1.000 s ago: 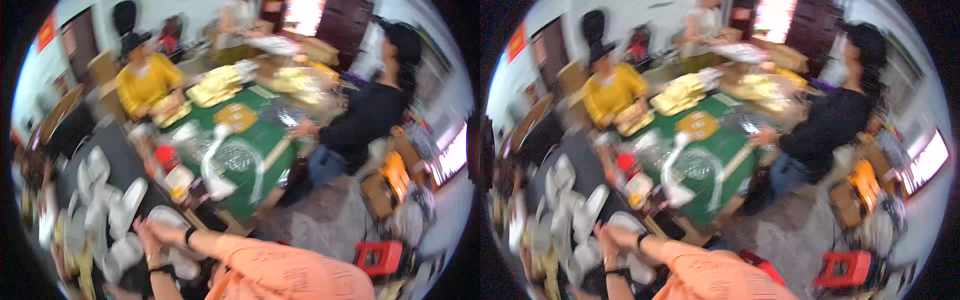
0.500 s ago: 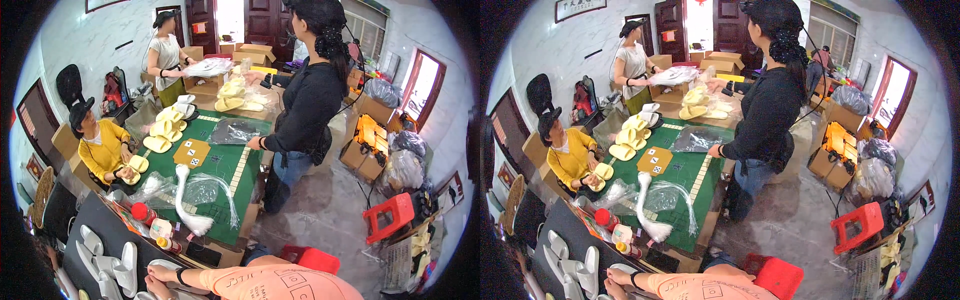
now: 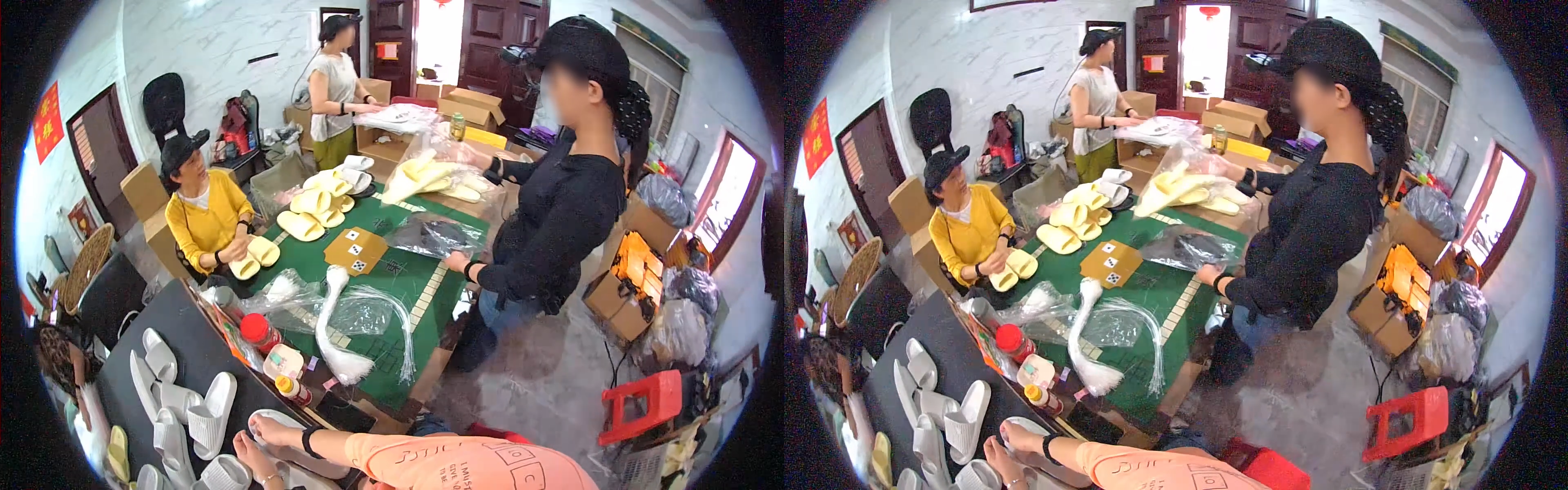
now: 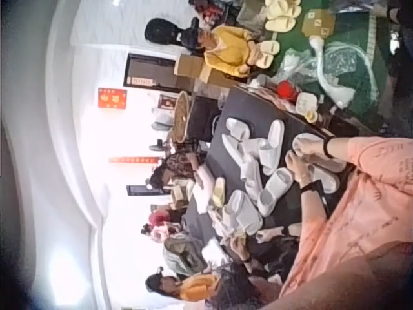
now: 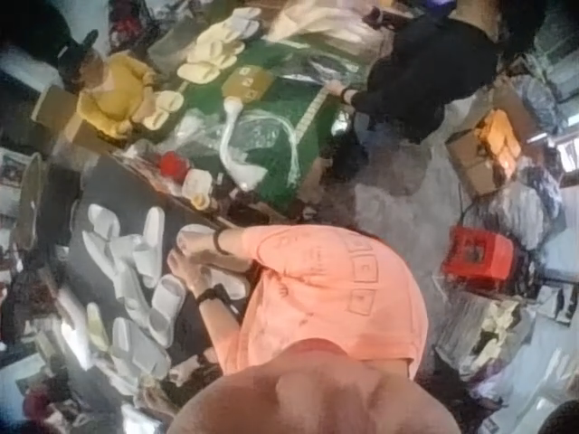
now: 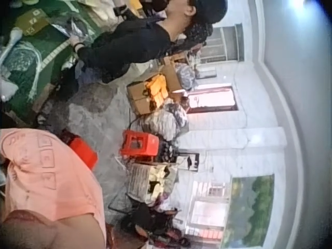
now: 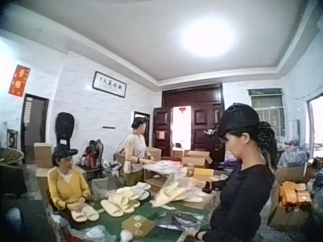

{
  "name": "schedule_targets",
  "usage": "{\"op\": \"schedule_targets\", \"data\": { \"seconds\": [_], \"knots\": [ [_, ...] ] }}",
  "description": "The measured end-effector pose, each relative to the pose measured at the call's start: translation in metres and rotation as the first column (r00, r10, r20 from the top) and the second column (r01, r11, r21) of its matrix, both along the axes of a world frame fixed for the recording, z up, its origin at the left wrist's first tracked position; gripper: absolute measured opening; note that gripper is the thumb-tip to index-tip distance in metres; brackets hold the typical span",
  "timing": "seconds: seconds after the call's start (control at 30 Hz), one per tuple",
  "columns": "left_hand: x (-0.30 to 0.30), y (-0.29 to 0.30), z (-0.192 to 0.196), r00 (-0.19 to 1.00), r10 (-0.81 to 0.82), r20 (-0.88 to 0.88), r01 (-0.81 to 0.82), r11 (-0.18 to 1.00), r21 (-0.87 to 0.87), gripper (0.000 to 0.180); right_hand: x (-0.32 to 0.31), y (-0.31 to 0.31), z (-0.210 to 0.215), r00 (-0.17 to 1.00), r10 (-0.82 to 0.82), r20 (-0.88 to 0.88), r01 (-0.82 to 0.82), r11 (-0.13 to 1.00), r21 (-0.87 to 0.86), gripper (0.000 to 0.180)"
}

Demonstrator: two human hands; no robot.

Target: Workers are cleaning, trimming, and assembling various pairs of sandals at a central workspace.

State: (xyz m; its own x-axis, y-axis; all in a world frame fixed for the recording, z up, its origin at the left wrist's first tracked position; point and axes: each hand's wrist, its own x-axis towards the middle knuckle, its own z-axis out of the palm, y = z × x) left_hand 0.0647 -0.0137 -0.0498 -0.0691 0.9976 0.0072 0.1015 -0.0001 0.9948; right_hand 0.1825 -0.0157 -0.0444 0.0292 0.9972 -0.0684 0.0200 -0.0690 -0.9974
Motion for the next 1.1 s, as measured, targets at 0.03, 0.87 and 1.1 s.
{"op": "schedule_targets", "data": {
  "seconds": [0.03,0.87,1.1],
  "knots": [
    [0.007,-0.007,0.007,0.999,0.028,0.035,-0.028,1.000,-0.006,0.014,0.004,-0.003,0.002,0.994,-0.013,-0.110,0.009,0.999,-0.034,0.014],
    [0.021,-0.020,0.036,0.941,0.169,0.294,-0.149,0.985,-0.091,0.016,0.012,-0.019,0.032,0.998,0.063,0.011,-0.063,0.998,-0.026,0.006],
    [0.030,-0.017,0.023,0.972,0.119,0.202,-0.110,0.992,-0.055,0.019,0.017,-0.021,0.030,1.000,-0.019,-0.001,0.019,0.994,-0.106,0.027]
  ]
}}
